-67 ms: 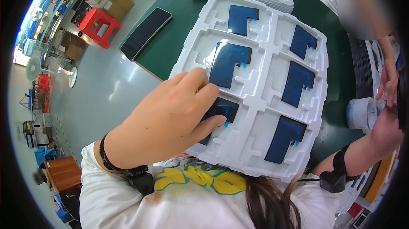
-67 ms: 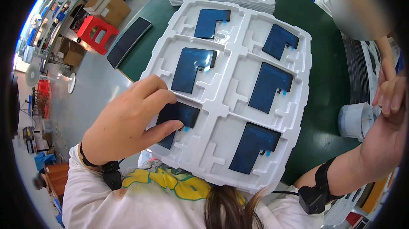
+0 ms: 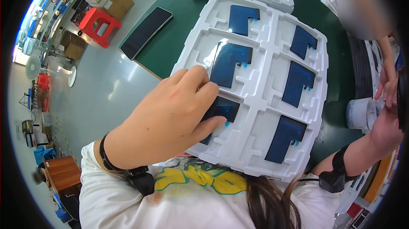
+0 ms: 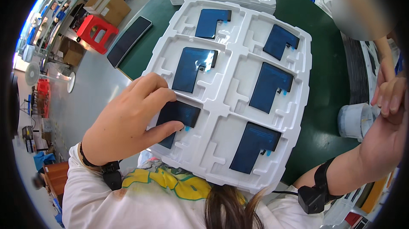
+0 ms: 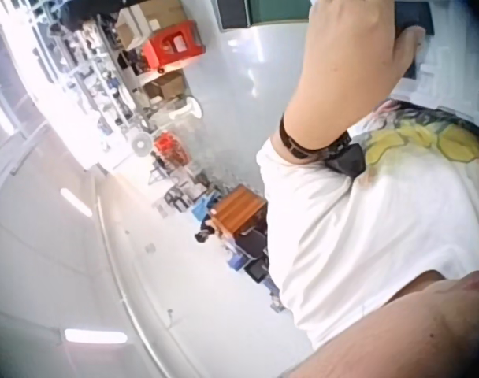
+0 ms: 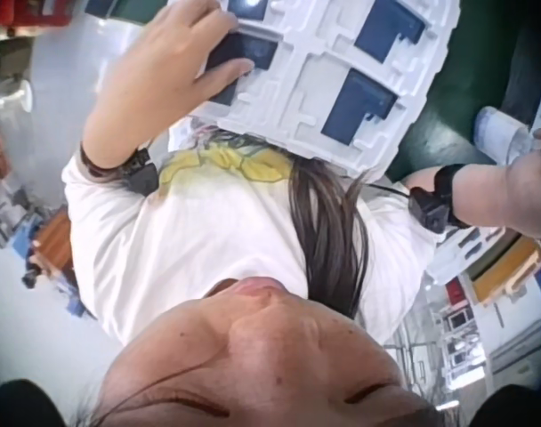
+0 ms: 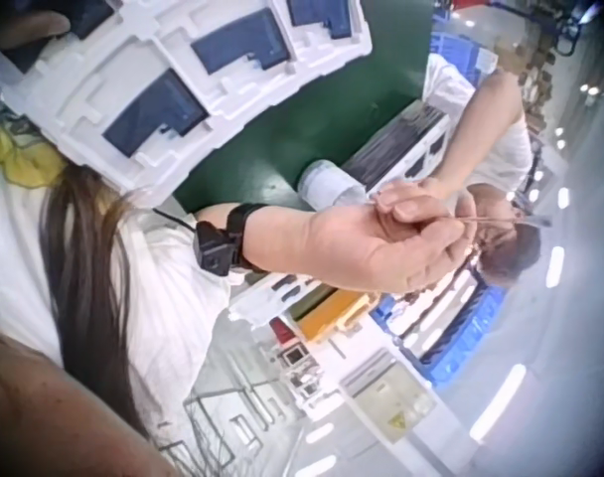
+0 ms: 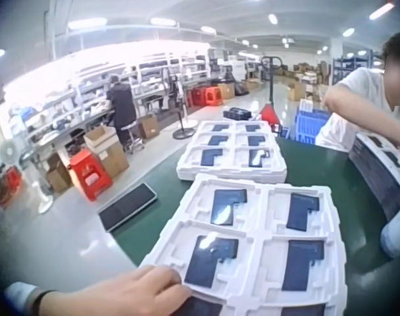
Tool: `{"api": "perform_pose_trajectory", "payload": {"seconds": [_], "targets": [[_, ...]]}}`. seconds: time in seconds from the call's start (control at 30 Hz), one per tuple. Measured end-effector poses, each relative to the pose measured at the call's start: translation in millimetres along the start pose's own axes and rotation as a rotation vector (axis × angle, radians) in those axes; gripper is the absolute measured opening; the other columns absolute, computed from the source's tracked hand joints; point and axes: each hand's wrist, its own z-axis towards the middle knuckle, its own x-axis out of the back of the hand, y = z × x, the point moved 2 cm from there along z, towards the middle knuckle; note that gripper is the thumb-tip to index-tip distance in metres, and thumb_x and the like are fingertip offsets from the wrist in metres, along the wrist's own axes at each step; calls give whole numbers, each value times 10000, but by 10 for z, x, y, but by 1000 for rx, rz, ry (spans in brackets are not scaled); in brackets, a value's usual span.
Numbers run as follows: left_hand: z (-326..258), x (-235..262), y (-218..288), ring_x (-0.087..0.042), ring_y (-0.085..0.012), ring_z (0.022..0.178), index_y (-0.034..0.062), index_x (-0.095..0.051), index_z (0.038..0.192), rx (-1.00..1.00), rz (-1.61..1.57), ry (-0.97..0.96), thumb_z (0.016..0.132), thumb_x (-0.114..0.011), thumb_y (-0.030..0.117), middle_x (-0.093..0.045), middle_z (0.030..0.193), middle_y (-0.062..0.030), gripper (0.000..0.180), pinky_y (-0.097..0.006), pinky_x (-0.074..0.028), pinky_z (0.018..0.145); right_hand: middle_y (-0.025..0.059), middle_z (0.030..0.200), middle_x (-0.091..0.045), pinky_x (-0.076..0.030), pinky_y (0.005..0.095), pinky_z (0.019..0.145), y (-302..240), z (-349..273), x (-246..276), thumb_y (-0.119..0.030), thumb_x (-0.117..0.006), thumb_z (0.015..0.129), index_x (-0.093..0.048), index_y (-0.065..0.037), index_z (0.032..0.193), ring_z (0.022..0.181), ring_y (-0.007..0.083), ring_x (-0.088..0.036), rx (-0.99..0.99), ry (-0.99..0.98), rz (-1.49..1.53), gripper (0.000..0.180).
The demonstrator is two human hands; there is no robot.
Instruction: Cleaning electronic or mechanical components with a cotton swab and solvent liquid.
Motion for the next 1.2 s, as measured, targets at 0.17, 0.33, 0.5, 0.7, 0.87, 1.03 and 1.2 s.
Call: {"api": "perform_pose_trajectory", "payload": {"seconds": [0.17, 0.33, 0.5, 0.7, 0.87, 1.03, 1.2], "targets": [[-37, 19, 116, -533, -338, 924, -11, -522, 1069, 36, 82, -88, 774, -703, 227, -504, 1031, -172, 420, -384, -453, 793, 45, 539, -357, -236, 221, 427, 197, 410, 229, -115, -416, 947, -479, 122, 978, 444, 110, -279, 647, -898, 185, 247], [-63, 12, 163, -527, -357, 892, -70, -502, 1049, -11, -84, -45, 809, -665, 240, -486, 971, -199, 425, -387, -453, 784, 50, 536, -386, -250, 213, 426, 232, 415, 201, -116, -413, 953, -489, 128, 1009, 432, 100, -278, 739, -903, 138, 262], [-25, -25, 65, -540, -336, 907, -25, -519, 1120, 91, -154, -121, 827, -661, 238, -494, 1018, -177, 419, -369, -456, 780, 138, 1041, -546, -418, 344, 870, 344, 481, 395, -132, -362, 969, -460, 97, 1207, 915, 191, -522, 690, -732, -63, 344], [-20, -38, -4, -529, -320, 860, 7, -529, 1017, 93, -135, -73, 814, -657, 186, -483, 986, -147, 299, -351, -443, 739, 84, 839, -577, -343, 201, 577, 360, 489, 286, -137, -392, 975, -516, 102, 1163, 596, 62, -395, 568, -918, 69, 328], [2, -6, -64, -519, -313, 845, 21, -482, 953, 65, -243, -130, 768, -686, 127, -465, 982, -129, 294, -343, -437, 726, 51, 754, -539, -333, 190, 546, 406, 543, 306, -146, -412, 972, -548, 78, 1129, 578, 58, -390, 543, -888, 63, 306], [17, 50, -48, -531, -273, 831, 33, -485, 943, 52, -275, -108, 755, -703, 108, -484, 914, -105, 297, -325, -434, 711, 43, 770, -558, -325, 173, 547, 423, 507, 263, -140, -428, 961, -566, 71, 1099, 575, 40, -393, 501, -947, 58, 288], [99, 107, -36, -569, -144, 766, 28, -511, 934, 229, -599, -353, 789, -690, 76, -549, 814, -46, 235, -254, -440, 660, -16, 677, -440, -286, 166, 511, 415, 320, 212, -99, -436, 948, -578, 56, 1061, 556, 35, -368, 437, -757, 46, 239]]}}
